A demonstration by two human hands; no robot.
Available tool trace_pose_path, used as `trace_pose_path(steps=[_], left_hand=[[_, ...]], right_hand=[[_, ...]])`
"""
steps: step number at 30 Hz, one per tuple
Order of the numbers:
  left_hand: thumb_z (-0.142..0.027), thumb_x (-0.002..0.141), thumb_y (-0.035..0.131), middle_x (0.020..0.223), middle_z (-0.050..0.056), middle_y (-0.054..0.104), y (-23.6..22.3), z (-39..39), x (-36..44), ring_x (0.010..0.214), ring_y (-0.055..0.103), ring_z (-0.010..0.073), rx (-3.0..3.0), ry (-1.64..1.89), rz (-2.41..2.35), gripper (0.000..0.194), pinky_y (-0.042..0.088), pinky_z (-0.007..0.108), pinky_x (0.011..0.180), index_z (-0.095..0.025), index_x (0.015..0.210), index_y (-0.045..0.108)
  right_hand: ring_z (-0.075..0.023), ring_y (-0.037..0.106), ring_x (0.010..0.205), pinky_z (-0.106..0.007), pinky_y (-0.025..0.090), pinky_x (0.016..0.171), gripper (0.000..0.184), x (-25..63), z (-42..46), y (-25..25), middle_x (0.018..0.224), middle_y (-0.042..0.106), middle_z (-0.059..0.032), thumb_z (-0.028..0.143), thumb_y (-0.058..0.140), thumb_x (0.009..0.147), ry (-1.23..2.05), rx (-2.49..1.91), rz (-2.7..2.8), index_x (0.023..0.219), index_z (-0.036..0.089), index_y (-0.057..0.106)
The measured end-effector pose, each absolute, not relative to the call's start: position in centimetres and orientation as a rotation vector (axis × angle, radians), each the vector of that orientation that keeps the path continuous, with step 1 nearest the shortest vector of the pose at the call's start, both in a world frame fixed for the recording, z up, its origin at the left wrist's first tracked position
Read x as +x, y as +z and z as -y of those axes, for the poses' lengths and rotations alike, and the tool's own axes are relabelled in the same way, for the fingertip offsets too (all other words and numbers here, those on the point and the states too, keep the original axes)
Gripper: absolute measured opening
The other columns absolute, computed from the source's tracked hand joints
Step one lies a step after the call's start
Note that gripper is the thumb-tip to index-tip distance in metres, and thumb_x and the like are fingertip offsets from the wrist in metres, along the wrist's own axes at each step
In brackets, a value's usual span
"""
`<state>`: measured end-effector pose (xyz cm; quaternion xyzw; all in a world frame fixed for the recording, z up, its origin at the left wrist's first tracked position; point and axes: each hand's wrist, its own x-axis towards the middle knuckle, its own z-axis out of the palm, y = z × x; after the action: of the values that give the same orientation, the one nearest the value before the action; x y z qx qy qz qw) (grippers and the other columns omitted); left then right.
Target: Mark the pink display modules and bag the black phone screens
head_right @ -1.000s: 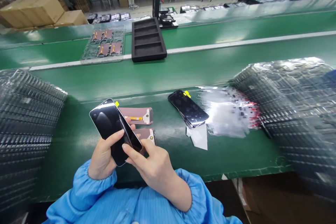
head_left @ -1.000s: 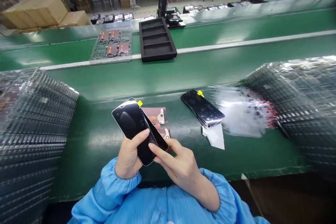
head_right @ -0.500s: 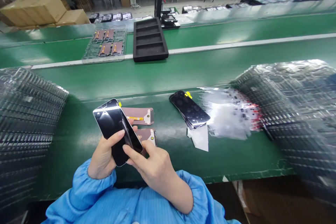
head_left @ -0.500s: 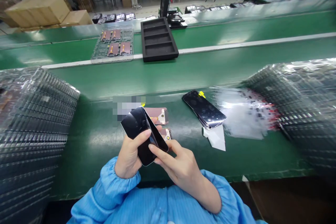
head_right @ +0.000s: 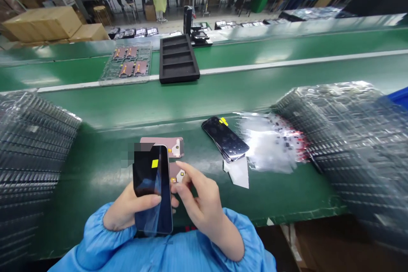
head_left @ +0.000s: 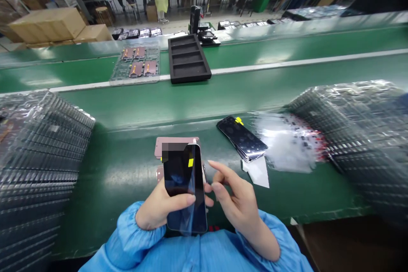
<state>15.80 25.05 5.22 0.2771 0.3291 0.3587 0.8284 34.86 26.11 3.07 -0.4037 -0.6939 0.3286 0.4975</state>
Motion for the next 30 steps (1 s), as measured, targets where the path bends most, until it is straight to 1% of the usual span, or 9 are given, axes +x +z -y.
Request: trace_pose_path(steps=[2, 4, 6, 9, 14, 21, 25, 30], left_hand=[[-0.020, 0.080, 0.074, 0.100, 0.012, 0.075, 5.2, -24.9, 16.1, 0.089, 0.073, 0.0240, 0.571, 0.721, -0.651, 0.031, 0.059, 0.036, 0.083, -0.017, 0.111, 0.072], [-0.018, 0.080, 0.073, 0.099, 0.011, 0.075, 5.2, -24.9, 16.4, 0.087, 0.073, 0.0233, 0.550, 0.695, -0.610, 0.031, 0.060, 0.036, 0.081, -0.017, 0.111, 0.072], [-0.017, 0.081, 0.072, 0.096, 0.011, 0.076, 5.1, -24.9, 16.6, 0.085, 0.073, 0.0223, 0.535, 0.680, -0.592, 0.030, 0.061, 0.034, 0.079, -0.016, 0.111, 0.072], [-0.017, 0.081, 0.071, 0.096, 0.012, 0.076, 5.0, -24.9, 16.7, 0.085, 0.073, 0.0210, 0.527, 0.671, -0.600, 0.028, 0.061, 0.032, 0.078, -0.014, 0.109, 0.072], [-0.016, 0.081, 0.071, 0.095, 0.012, 0.075, 4.9, -24.9, 16.6, 0.087, 0.073, 0.0224, 0.513, 0.675, -0.600, 0.028, 0.061, 0.035, 0.080, -0.014, 0.109, 0.072], [-0.017, 0.082, 0.071, 0.100, 0.012, 0.074, 4.8, -25.0, 16.6, 0.091, 0.072, 0.0233, 0.588, 0.684, -0.592, 0.029, 0.060, 0.034, 0.082, -0.014, 0.111, 0.071], [-0.017, 0.082, 0.071, 0.109, 0.011, 0.072, 4.8, -25.0, 16.6, 0.094, 0.072, 0.0244, 0.597, 0.688, -0.600, 0.031, 0.060, 0.036, 0.084, -0.017, 0.113, 0.071], [-0.020, 0.081, 0.073, 0.114, 0.011, 0.071, 4.8, -24.9, 16.6, 0.098, 0.071, 0.0271, 0.614, 0.712, -0.637, 0.035, 0.059, 0.038, 0.084, -0.019, 0.115, 0.069]], right_hand=[[-0.0128, 0.059, 0.060, -0.025, 0.052, 0.060, 0.028, 34.6, -26.4, 3.4, 0.068, 0.060, 0.0019, 0.028, 0.051, 0.097, 0.916, -1.007, 1.609, 0.123, 0.023, 0.062], [-0.0137, 0.061, 0.061, -0.026, 0.053, 0.060, 0.025, 34.5, -26.6, 3.6, 0.071, 0.064, -0.0003, 0.035, 0.053, 0.096, 1.073, -1.033, 1.531, 0.111, 0.021, 0.068], [-0.0125, 0.060, 0.056, -0.024, 0.052, 0.053, 0.026, 34.4, -26.7, 3.5, 0.070, 0.064, -0.0008, 0.040, 0.055, 0.094, 1.276, -1.038, 1.402, 0.102, 0.020, 0.070], [-0.0089, 0.054, 0.046, -0.021, 0.048, 0.045, 0.027, 34.3, -26.7, 3.1, 0.062, 0.060, 0.0017, 0.043, 0.060, 0.091, 1.498, -1.015, 1.211, 0.097, 0.018, 0.068], [-0.0086, 0.054, 0.048, -0.020, 0.047, 0.046, 0.024, 34.3, -26.7, 2.8, 0.063, 0.060, 0.0012, 0.041, 0.064, 0.089, 1.534, -0.957, 1.149, 0.096, 0.018, 0.069], [-0.0082, 0.049, 0.044, -0.022, 0.045, 0.045, 0.022, 34.4, -26.7, 2.1, 0.057, 0.057, 0.0032, 0.038, 0.065, 0.089, 1.595, -0.891, 1.087, 0.099, 0.019, 0.070], [-0.0072, 0.049, 0.046, -0.022, 0.045, 0.047, 0.019, 34.4, -26.9, 1.8, 0.062, 0.059, 0.0022, 0.038, 0.066, 0.088, 1.605, -0.888, 1.076, 0.095, 0.020, 0.071], [-0.0083, 0.048, 0.050, -0.022, 0.042, 0.047, 0.024, 34.6, -27.2, 1.2, 0.066, 0.059, 0.0007, 0.041, 0.065, 0.089, 1.608, -0.912, 1.100, 0.097, 0.019, 0.071]])
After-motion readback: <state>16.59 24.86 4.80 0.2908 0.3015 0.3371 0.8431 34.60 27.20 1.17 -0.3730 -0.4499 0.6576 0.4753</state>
